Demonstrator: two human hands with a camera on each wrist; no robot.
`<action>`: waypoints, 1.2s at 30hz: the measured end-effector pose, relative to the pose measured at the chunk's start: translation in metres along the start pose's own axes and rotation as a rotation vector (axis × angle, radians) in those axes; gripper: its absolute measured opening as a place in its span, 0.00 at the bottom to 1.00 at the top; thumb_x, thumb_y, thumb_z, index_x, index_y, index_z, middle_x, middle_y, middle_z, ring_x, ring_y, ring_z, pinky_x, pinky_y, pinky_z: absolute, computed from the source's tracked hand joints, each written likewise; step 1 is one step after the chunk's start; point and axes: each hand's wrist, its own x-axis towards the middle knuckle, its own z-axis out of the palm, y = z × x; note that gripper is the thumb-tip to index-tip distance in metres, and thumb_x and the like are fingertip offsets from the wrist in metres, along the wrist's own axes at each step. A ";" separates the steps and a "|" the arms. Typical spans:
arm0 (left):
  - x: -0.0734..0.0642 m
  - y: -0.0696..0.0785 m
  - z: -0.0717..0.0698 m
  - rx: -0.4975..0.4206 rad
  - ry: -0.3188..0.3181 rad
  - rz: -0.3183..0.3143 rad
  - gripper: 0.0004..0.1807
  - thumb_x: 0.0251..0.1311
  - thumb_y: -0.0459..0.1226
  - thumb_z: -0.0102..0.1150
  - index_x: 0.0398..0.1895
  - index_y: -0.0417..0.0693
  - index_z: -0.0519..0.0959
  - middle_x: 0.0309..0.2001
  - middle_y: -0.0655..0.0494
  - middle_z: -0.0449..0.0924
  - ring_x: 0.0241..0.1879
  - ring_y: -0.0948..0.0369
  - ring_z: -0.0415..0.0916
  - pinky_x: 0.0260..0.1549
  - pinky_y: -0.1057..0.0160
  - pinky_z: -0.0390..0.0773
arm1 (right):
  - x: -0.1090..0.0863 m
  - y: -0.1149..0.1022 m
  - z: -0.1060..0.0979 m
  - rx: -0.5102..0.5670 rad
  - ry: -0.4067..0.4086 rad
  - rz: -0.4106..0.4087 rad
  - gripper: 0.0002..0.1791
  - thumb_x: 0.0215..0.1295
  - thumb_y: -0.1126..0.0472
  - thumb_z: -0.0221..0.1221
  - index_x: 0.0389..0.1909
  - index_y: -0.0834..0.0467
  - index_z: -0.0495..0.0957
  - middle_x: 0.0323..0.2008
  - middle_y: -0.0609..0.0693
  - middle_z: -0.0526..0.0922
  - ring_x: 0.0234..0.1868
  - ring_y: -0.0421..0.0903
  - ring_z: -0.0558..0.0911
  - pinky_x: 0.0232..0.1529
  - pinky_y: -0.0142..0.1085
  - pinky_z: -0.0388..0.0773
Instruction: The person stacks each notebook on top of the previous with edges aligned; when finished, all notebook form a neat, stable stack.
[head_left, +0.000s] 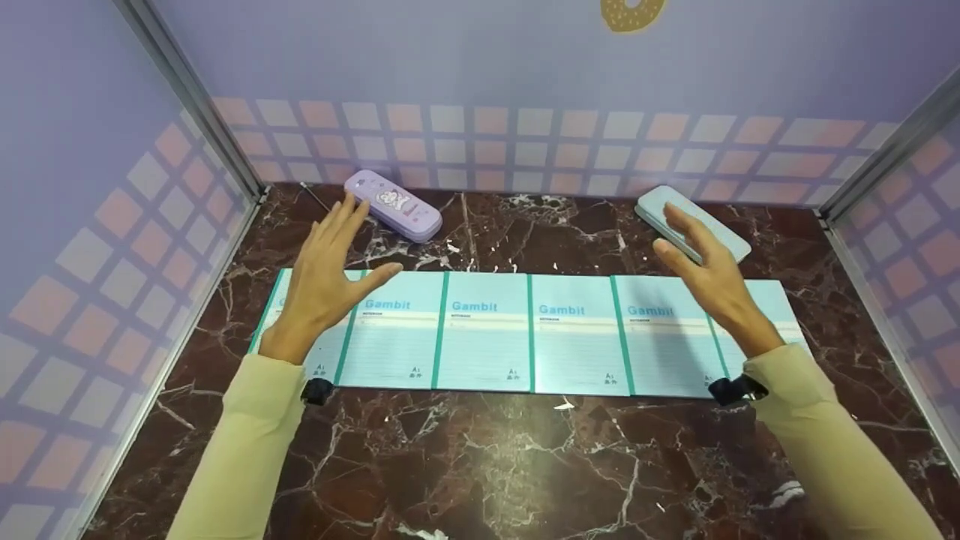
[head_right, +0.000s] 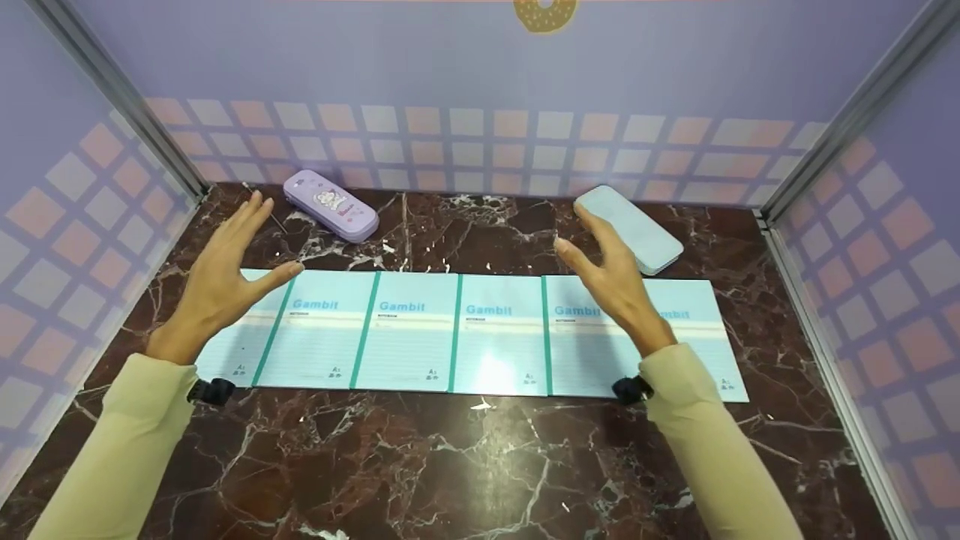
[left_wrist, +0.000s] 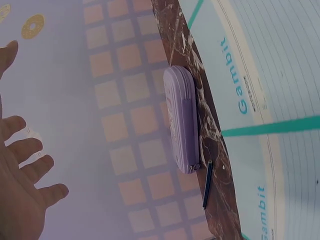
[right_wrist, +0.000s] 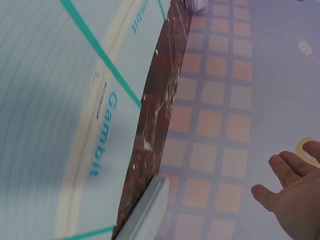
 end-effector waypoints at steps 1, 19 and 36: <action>-0.001 0.001 0.002 -0.010 0.004 0.001 0.51 0.66 0.56 0.71 0.85 0.46 0.59 0.84 0.48 0.51 0.83 0.47 0.47 0.81 0.43 0.41 | -0.001 0.000 0.004 0.009 -0.006 -0.001 0.37 0.81 0.51 0.59 0.85 0.49 0.59 0.82 0.54 0.61 0.80 0.61 0.60 0.77 0.62 0.59; -0.017 0.005 0.037 -0.157 0.052 -0.017 0.46 0.62 0.47 0.78 0.80 0.43 0.67 0.81 0.44 0.59 0.80 0.44 0.56 0.77 0.40 0.58 | -0.001 0.006 0.065 0.101 -0.025 -0.050 0.29 0.76 0.59 0.66 0.75 0.57 0.74 0.73 0.54 0.74 0.72 0.59 0.74 0.72 0.55 0.71; -0.030 0.001 0.084 -0.231 -0.017 -0.036 0.43 0.60 0.42 0.80 0.76 0.38 0.72 0.77 0.40 0.66 0.75 0.40 0.65 0.74 0.40 0.64 | -0.005 0.020 0.119 0.023 -0.089 -0.047 0.29 0.73 0.63 0.69 0.72 0.63 0.76 0.70 0.59 0.77 0.71 0.59 0.75 0.74 0.50 0.70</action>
